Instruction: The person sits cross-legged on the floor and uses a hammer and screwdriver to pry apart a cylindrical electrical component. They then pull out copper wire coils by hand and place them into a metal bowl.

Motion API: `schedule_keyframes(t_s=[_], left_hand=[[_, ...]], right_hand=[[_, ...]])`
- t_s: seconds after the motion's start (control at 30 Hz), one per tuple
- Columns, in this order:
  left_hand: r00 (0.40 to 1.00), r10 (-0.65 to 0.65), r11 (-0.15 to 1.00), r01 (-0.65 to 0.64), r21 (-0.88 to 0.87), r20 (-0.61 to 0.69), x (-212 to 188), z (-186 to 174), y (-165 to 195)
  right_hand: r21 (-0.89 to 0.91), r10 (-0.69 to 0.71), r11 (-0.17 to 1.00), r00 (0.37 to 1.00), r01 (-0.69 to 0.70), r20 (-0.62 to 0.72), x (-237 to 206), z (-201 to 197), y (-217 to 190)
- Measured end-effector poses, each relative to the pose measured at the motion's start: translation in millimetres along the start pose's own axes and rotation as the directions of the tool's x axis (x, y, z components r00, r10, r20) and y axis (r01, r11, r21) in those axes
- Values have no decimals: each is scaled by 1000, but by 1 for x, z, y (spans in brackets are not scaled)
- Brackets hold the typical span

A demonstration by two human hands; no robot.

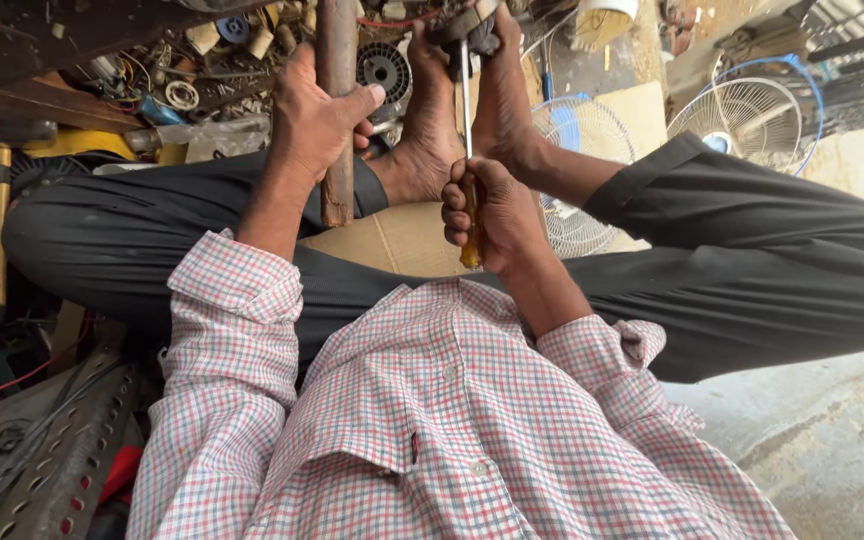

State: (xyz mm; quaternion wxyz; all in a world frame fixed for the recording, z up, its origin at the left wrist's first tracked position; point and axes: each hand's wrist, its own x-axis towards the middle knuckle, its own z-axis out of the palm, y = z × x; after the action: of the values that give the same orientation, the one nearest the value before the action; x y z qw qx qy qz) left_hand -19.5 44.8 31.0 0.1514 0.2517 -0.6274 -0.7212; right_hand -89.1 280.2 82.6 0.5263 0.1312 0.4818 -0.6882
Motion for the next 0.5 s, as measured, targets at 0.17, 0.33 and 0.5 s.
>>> schedule_keyframes(t_s=[0.17,0.33,0.5], left_hand=[[1000,-7,999,7,-45,-12,1,2,-2],[998,41,999,-42,30,52,-1,0,-3],[959,213,901,-267,342,187,-14,-8,-10]], right_hand=[[10,11,1000,1000,-11,-21,2,3,-1],[17,50,999,996,-49,-70,11,4,-10],[228,65,971,998,-69,25,31,5,-29]])
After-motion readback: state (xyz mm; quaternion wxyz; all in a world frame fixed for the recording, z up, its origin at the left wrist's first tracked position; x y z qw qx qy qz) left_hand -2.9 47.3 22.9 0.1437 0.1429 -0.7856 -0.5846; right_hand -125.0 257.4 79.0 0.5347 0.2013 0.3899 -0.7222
